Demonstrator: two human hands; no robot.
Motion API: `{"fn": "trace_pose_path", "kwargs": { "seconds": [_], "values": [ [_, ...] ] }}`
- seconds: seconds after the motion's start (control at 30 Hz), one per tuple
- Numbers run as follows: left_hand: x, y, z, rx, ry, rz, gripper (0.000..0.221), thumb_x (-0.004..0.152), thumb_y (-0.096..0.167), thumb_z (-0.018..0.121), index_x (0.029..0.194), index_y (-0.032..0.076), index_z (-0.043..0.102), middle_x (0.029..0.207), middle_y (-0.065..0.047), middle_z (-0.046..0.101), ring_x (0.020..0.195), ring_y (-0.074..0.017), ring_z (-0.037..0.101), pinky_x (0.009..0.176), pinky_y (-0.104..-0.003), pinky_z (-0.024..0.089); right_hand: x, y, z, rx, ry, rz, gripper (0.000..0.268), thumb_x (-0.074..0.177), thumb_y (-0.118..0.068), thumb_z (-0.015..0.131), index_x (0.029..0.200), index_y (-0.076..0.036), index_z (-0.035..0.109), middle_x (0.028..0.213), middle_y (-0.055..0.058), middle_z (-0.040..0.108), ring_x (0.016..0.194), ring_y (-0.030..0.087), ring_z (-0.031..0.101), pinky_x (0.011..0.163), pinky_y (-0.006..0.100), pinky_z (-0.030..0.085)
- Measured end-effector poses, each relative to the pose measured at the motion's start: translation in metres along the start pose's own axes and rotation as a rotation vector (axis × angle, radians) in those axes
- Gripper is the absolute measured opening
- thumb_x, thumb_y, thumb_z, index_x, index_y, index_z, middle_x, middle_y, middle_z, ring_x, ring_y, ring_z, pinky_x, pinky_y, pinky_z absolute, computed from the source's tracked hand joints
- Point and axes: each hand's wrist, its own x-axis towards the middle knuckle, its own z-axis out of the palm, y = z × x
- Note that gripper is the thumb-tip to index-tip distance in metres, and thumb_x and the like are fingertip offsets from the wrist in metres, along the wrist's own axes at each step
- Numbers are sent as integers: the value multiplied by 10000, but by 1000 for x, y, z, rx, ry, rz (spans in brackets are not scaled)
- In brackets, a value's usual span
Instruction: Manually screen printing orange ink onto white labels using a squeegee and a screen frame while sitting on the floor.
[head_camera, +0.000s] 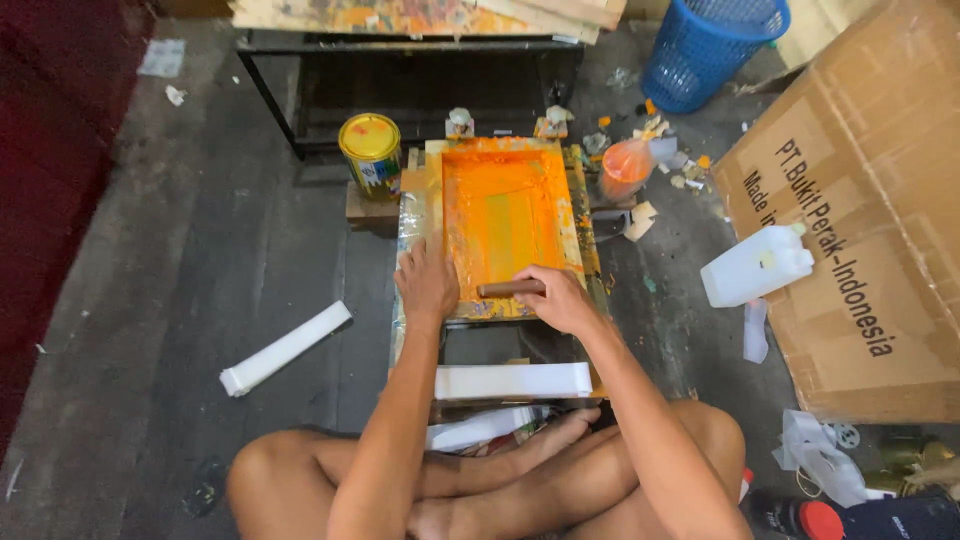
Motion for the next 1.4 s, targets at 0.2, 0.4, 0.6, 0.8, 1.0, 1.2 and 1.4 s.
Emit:
{"fn": "trace_pose_path", "kwargs": {
  "seconds": [0.2,0.4,0.6,0.8,1.0,1.2,1.4],
  "values": [
    [-26,-28,27,-56,-8,11,581,1101,425,242,1654,249,225,1634,-81,346,1520,-334,266,1191,-518,250,0,24,7,11,22,66,246,900,-150,776,1141,-101,754,1084,203,742,1069,391,695,883,479,565],
    [-62,-31,15,-78,4,40,579,1122,417,189,1660,208,231,1668,-75,341,1555,-287,253,1257,-476,192,11,29,4,-4,32,103,363,903,-233,775,1225,-96,678,1199,227,678,1177,406,632,968,525,503],
    [-73,-26,3,-92,11,35,535,1126,296,285,1637,138,286,1646,-121,377,1543,-324,285,1261,-498,193,15,28,8,-13,-30,128,454,927,-280,736,1277,-14,621,1247,236,646,1231,407,605,1046,505,470],
    [-61,-17,7,-93,-19,4,529,1133,344,279,1633,172,268,1668,-79,330,1549,-326,246,1248,-523,200,20,36,4,-10,0,80,217,936,-245,733,1079,-92,673,905,72,645,867,256,642,805,412,508],
    [-23,-17,12,-144,-81,14,565,1130,317,287,1654,138,178,1689,-147,236,1561,-385,161,1254,-546,143,26,62,17,-70,19,103,410,906,-220,764,1267,-168,577,1113,181,667,1031,380,687,866,494,537],
    [25,-1,2,-86,-61,3,564,1106,341,288,1639,173,214,1646,-131,299,1541,-395,203,1245,-546,153,39,60,6,103,-16,1,312,843,-93,792,1119,-74,646,821,69,630,792,203,624,733,349,519],
    [80,9,-3,-147,36,57,486,1140,283,283,1622,217,288,1598,-167,353,1528,-405,219,1216,-580,158,113,65,-22,-10,74,-205,302,819,-52,800,1101,-64,694,814,101,634,763,228,616,682,363,490]
  ]
}}
